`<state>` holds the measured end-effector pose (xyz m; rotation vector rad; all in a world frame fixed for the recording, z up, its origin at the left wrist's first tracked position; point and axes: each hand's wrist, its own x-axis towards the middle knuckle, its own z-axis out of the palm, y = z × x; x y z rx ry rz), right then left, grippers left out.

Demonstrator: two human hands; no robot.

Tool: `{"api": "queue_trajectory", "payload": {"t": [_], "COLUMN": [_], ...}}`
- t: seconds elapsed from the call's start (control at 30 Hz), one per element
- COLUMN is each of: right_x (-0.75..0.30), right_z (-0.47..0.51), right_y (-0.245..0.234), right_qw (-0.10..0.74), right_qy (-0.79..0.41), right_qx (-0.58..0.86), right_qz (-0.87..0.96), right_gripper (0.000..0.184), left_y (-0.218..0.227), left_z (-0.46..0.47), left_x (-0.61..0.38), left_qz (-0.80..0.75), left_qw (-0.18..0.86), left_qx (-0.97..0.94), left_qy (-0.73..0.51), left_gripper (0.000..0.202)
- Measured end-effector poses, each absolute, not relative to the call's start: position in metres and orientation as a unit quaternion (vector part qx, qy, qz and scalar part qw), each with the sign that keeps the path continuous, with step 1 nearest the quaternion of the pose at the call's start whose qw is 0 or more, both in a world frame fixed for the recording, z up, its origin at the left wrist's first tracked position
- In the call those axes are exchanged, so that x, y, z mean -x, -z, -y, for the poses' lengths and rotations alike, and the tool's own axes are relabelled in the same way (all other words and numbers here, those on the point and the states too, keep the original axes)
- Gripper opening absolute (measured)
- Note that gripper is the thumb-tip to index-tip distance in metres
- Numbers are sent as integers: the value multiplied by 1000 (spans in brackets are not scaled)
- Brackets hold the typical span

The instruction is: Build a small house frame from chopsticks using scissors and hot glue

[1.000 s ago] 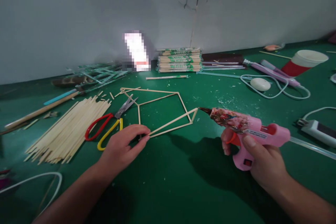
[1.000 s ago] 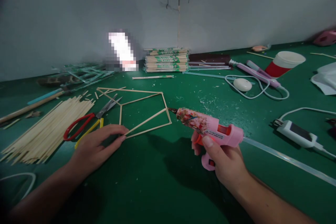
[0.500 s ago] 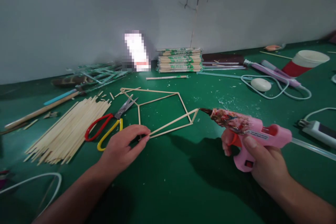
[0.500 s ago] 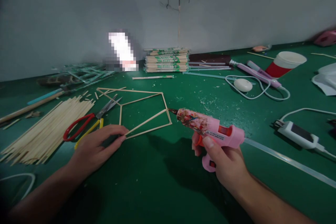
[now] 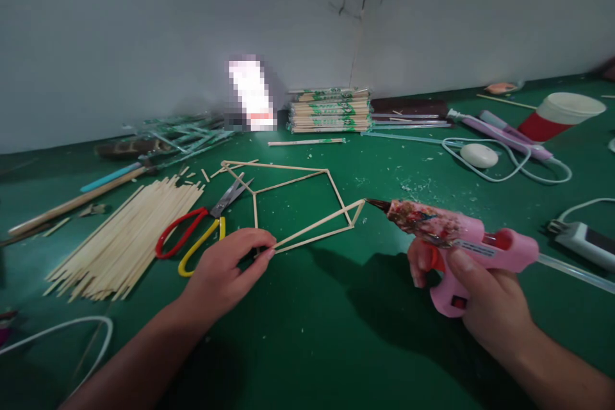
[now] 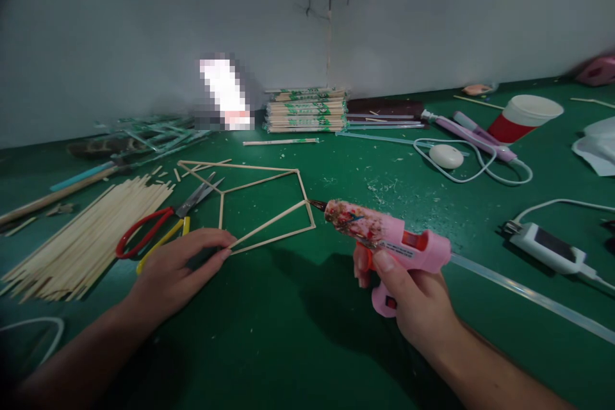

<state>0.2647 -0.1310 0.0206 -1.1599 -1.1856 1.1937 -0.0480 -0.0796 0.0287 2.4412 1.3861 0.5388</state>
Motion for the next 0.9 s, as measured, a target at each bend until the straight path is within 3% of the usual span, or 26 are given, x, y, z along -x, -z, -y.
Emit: {"api": "queue_trajectory", "payload": {"t": [0.9], "right_x": [-266], "right_z": [131], "right_y": [-20], "right_qw": [513], "right_qy": [-482], "right_qx": [479], "right_qz": [526], "right_gripper": [31], "left_y": [-26], "left_z": [79], "left_x": [50], "left_qz": [-475], "left_qw": [145], "left_qx": [-847], "left_qy": [-189], "left_gripper": [13]}}
